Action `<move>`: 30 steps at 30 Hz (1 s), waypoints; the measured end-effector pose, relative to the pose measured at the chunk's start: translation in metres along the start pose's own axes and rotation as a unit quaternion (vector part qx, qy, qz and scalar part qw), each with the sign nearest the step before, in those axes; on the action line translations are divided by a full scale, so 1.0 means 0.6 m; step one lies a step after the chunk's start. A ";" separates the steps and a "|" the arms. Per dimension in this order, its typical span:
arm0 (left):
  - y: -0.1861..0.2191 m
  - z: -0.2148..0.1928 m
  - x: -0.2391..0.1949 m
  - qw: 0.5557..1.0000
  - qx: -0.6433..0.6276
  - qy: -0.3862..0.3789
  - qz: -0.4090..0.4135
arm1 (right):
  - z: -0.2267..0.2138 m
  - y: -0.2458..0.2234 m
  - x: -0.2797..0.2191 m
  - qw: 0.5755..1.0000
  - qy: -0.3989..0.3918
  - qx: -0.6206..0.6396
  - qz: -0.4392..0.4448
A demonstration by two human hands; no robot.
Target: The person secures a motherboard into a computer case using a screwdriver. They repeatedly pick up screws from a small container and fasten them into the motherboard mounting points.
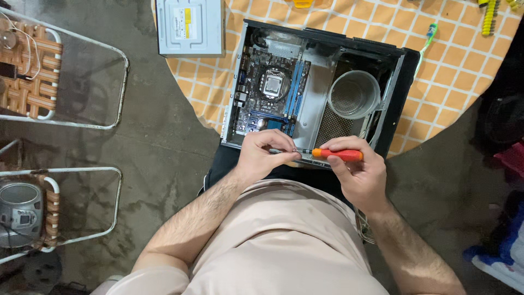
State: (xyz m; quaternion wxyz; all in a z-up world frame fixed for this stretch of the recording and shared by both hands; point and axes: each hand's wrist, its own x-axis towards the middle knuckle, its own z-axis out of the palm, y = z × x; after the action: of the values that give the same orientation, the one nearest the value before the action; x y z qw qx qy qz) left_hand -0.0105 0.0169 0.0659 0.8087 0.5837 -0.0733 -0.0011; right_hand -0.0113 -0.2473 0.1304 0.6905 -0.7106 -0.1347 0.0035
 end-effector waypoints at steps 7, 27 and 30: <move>-0.007 -0.004 -0.013 0.998 -0.030 -0.010 -0.047 | -0.003 0.006 0.002 1.000 0.009 0.024 0.016; -0.033 0.003 -0.020 0.998 -0.027 0.026 -0.058 | 0.012 0.023 -0.002 0.994 0.039 0.074 0.070; -0.024 0.005 -0.020 0.997 -0.029 0.028 -0.065 | 0.017 0.013 0.000 0.993 0.045 0.081 0.071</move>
State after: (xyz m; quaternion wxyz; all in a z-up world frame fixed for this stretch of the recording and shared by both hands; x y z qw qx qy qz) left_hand -0.0214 0.0102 0.0516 0.8250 0.5636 -0.0125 -0.0397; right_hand -0.0116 -0.2376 0.1223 0.7493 -0.6595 -0.0515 0.0314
